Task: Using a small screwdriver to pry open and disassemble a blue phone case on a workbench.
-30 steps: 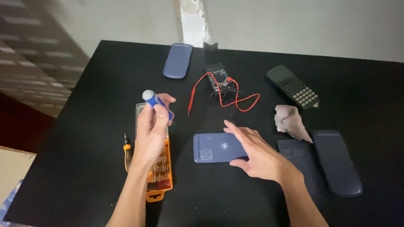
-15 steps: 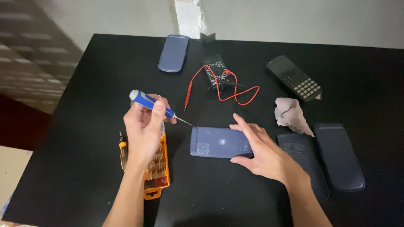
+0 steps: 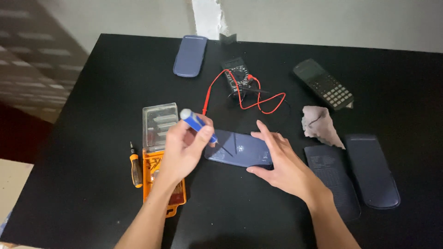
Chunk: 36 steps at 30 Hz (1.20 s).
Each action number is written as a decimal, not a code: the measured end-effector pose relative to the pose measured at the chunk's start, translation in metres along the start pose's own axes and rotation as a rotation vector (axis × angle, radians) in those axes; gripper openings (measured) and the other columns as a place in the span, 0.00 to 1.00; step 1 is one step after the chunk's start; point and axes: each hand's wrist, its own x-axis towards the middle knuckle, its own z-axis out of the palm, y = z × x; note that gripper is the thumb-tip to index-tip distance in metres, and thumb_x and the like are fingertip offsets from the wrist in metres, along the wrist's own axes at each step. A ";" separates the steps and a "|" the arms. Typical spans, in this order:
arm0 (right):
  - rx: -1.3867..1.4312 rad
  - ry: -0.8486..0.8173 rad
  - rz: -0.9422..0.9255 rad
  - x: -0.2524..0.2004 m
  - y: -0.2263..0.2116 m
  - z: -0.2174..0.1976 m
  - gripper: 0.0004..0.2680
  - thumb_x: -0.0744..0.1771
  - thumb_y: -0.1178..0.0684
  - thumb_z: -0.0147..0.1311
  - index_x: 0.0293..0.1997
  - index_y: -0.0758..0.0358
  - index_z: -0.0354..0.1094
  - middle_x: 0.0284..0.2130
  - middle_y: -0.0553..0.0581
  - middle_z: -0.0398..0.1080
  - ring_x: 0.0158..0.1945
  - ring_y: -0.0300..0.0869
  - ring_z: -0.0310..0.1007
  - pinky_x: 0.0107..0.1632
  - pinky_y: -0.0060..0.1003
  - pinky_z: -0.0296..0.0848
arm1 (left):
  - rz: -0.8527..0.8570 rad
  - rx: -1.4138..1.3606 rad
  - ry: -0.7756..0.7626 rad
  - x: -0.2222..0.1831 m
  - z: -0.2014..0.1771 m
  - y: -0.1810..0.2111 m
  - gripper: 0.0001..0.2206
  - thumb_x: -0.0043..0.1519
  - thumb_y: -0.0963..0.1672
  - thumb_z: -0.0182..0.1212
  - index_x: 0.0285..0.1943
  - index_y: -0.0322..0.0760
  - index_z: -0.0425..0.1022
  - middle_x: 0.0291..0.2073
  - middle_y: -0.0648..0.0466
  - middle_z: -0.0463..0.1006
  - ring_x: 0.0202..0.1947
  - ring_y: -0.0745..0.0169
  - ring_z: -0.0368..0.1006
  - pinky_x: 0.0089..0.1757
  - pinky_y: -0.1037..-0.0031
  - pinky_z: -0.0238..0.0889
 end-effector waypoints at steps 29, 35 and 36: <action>0.002 0.084 -0.201 0.003 0.018 0.010 0.40 0.62 0.55 0.67 0.79 0.63 0.37 0.64 0.65 0.65 0.71 0.59 0.57 0.71 0.61 0.48 | 0.190 0.224 -0.187 0.005 0.024 0.031 0.07 0.67 0.44 0.59 0.38 0.36 0.74 0.26 0.49 0.75 0.27 0.54 0.73 0.33 0.67 0.70; 0.013 0.333 -0.430 0.006 0.014 0.003 0.23 0.65 0.50 0.63 0.67 0.60 0.62 0.56 0.60 0.72 0.65 0.53 0.67 0.69 0.55 0.55 | 0.258 0.229 -0.213 0.006 0.033 0.036 0.09 0.67 0.44 0.58 0.37 0.34 0.73 0.29 0.47 0.72 0.29 0.48 0.74 0.33 0.64 0.68; 0.040 0.466 -0.537 0.007 0.012 -0.001 0.15 0.66 0.51 0.61 0.59 0.58 0.73 0.51 0.56 0.77 0.62 0.49 0.72 0.67 0.50 0.60 | 0.262 0.238 -0.212 0.007 0.034 0.036 0.09 0.67 0.44 0.58 0.37 0.34 0.73 0.28 0.47 0.72 0.28 0.49 0.72 0.32 0.64 0.67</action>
